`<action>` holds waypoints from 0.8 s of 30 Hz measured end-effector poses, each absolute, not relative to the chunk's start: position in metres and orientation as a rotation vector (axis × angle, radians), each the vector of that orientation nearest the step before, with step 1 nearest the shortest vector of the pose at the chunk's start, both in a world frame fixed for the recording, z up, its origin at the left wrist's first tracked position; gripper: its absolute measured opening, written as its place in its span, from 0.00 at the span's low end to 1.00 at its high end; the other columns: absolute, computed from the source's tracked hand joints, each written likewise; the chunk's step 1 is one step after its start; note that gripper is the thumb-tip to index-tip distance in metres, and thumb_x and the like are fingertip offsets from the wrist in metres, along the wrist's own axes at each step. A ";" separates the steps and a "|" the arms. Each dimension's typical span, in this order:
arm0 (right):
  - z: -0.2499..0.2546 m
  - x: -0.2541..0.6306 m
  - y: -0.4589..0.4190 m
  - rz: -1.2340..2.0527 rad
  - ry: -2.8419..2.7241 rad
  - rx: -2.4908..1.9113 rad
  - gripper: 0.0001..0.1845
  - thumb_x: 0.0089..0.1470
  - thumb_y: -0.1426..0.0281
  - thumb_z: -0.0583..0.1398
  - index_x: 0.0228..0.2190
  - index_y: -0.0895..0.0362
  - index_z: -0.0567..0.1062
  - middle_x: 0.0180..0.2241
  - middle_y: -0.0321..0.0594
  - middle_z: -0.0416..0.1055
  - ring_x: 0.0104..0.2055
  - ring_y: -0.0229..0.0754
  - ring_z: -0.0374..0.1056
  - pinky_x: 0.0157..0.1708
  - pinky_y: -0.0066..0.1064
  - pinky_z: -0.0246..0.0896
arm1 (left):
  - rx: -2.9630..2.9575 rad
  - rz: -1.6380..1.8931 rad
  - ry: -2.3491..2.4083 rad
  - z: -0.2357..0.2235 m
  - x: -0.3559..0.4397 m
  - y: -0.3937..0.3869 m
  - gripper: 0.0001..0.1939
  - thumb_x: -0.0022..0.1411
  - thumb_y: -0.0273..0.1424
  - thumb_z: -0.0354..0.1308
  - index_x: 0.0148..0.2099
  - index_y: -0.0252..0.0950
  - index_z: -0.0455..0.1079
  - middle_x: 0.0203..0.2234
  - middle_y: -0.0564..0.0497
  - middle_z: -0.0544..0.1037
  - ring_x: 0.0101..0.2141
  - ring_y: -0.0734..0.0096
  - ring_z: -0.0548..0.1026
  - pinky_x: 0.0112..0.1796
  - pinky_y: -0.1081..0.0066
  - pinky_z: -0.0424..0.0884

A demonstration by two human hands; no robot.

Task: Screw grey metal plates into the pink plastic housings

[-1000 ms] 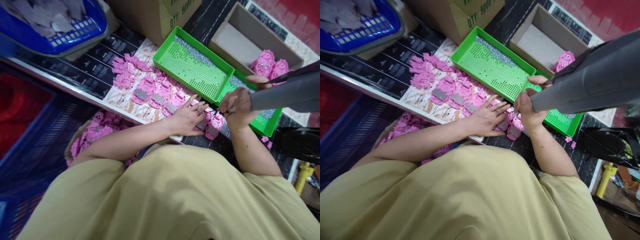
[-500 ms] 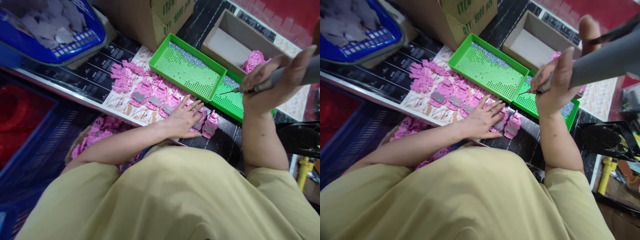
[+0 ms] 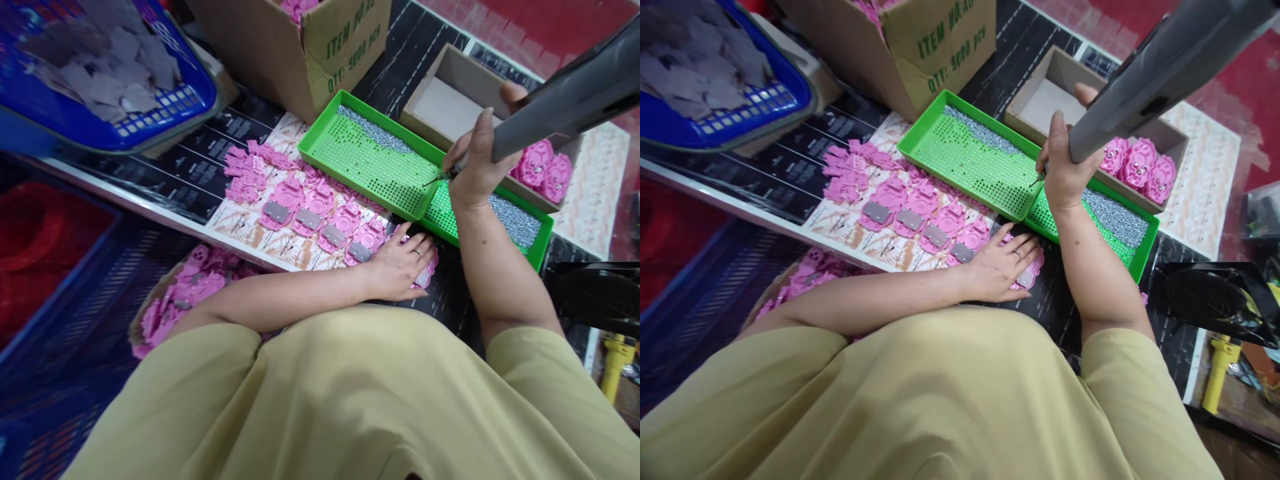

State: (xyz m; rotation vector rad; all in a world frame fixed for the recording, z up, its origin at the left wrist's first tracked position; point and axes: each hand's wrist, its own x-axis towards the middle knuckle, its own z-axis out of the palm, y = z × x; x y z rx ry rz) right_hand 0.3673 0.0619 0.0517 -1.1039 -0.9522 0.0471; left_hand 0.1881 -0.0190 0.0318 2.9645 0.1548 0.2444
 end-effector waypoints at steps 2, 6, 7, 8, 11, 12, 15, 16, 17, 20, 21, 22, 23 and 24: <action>0.053 0.362 0.060 0.033 -0.957 -1.139 0.31 0.49 0.37 0.61 0.46 0.41 0.67 0.15 0.25 0.53 0.13 0.34 0.50 0.15 0.32 0.48 | 2.967 0.218 0.158 0.033 0.187 -0.019 0.40 0.67 0.52 0.55 0.66 0.23 0.64 0.63 0.31 0.68 0.63 0.47 0.67 0.64 0.44 0.56; 0.053 0.361 0.056 0.095 -0.986 -1.201 0.27 0.49 0.36 0.60 0.41 0.39 0.65 0.15 0.26 0.53 0.16 0.36 0.51 0.19 0.36 0.50 | 2.968 0.193 0.169 0.033 0.188 -0.020 0.44 0.65 0.58 0.54 0.66 0.22 0.64 0.63 0.30 0.68 0.64 0.45 0.65 0.65 0.42 0.54; 0.053 0.361 0.055 0.115 -0.992 -1.202 0.27 0.49 0.36 0.61 0.41 0.39 0.65 0.15 0.26 0.53 0.16 0.36 0.51 0.20 0.37 0.50 | 2.970 0.193 0.174 0.033 0.188 -0.020 0.45 0.65 0.59 0.54 0.66 0.22 0.64 0.63 0.30 0.68 0.64 0.45 0.65 0.65 0.42 0.54; 0.053 0.361 0.056 0.120 -0.989 -1.191 0.27 0.48 0.36 0.61 0.41 0.38 0.64 0.15 0.26 0.54 0.16 0.36 0.50 0.20 0.38 0.49 | 2.973 0.194 0.179 0.033 0.189 -0.021 0.46 0.64 0.59 0.53 0.66 0.22 0.64 0.63 0.30 0.68 0.64 0.45 0.65 0.65 0.42 0.55; 0.053 0.359 0.059 0.081 -0.971 -1.135 0.33 0.46 0.36 0.63 0.43 0.42 0.62 0.15 0.23 0.54 0.14 0.36 0.50 0.18 0.37 0.46 | 2.993 0.177 0.187 0.035 0.188 -0.021 0.44 0.65 0.58 0.55 0.66 0.23 0.64 0.64 0.31 0.67 0.64 0.45 0.66 0.65 0.42 0.55; 0.054 0.359 0.061 0.063 -0.969 -1.114 0.35 0.46 0.36 0.63 0.44 0.44 0.61 0.15 0.21 0.53 0.13 0.35 0.50 0.17 0.36 0.44 | 2.999 0.167 0.189 0.036 0.187 -0.021 0.44 0.65 0.57 0.55 0.66 0.23 0.64 0.64 0.31 0.67 0.64 0.46 0.66 0.65 0.43 0.55; 0.054 0.357 0.063 0.068 -0.998 -1.080 0.34 0.48 0.37 0.62 0.43 0.47 0.60 0.13 0.17 0.51 0.10 0.35 0.48 0.15 0.34 0.40 | 3.009 0.136 0.205 0.039 0.182 -0.018 0.43 0.65 0.56 0.56 0.66 0.24 0.64 0.64 0.32 0.67 0.64 0.46 0.66 0.65 0.42 0.55; 0.054 0.356 0.063 0.080 -1.010 -1.076 0.33 0.49 0.38 0.62 0.42 0.47 0.60 0.12 0.17 0.51 0.10 0.35 0.48 0.15 0.34 0.40 | 3.010 0.128 0.216 0.040 0.180 -0.017 0.42 0.65 0.55 0.56 0.66 0.24 0.64 0.64 0.32 0.68 0.64 0.45 0.65 0.65 0.42 0.55; 0.053 0.355 0.062 0.089 -1.017 -1.073 0.32 0.49 0.38 0.62 0.41 0.47 0.60 0.12 0.17 0.52 0.10 0.35 0.48 0.15 0.34 0.40 | 3.010 0.121 0.227 0.041 0.178 -0.016 0.42 0.66 0.55 0.55 0.66 0.24 0.64 0.64 0.32 0.68 0.64 0.45 0.65 0.65 0.42 0.55; 0.049 0.357 0.063 0.112 -1.016 -1.068 0.32 0.48 0.39 0.63 0.42 0.46 0.62 0.12 0.17 0.53 0.11 0.35 0.48 0.15 0.34 0.41 | 2.998 0.124 0.253 0.039 0.173 -0.013 0.42 0.66 0.55 0.54 0.67 0.23 0.62 0.64 0.32 0.68 0.64 0.45 0.65 0.65 0.42 0.55; 0.048 0.360 0.064 0.120 -1.005 -1.072 0.32 0.48 0.39 0.63 0.43 0.46 0.62 0.13 0.18 0.53 0.12 0.35 0.48 0.15 0.34 0.42 | 2.994 0.134 0.260 0.038 0.171 -0.013 0.42 0.66 0.55 0.54 0.67 0.23 0.62 0.64 0.32 0.67 0.64 0.46 0.65 0.65 0.42 0.55; 0.048 0.364 0.065 0.137 -0.995 -1.083 0.32 0.49 0.38 0.62 0.44 0.46 0.63 0.13 0.19 0.52 0.13 0.34 0.49 0.16 0.33 0.43 | 2.990 0.147 0.269 0.037 0.170 -0.013 0.42 0.67 0.55 0.54 0.67 0.24 0.62 0.64 0.32 0.67 0.65 0.46 0.64 0.65 0.43 0.55; 0.048 0.369 0.066 0.184 -1.000 -1.110 0.32 0.50 0.37 0.61 0.45 0.46 0.64 0.14 0.21 0.52 0.14 0.34 0.50 0.17 0.33 0.45 | 2.987 0.161 0.278 0.036 0.170 -0.013 0.42 0.66 0.55 0.54 0.67 0.24 0.62 0.65 0.32 0.67 0.65 0.46 0.64 0.65 0.43 0.55; 0.050 0.375 0.066 0.248 -1.012 -1.142 0.32 0.53 0.37 0.59 0.46 0.47 0.65 0.15 0.22 0.52 0.15 0.35 0.52 0.17 0.32 0.46 | 2.983 0.172 0.283 0.034 0.169 -0.013 0.42 0.66 0.55 0.55 0.67 0.25 0.62 0.65 0.32 0.66 0.65 0.46 0.64 0.65 0.43 0.56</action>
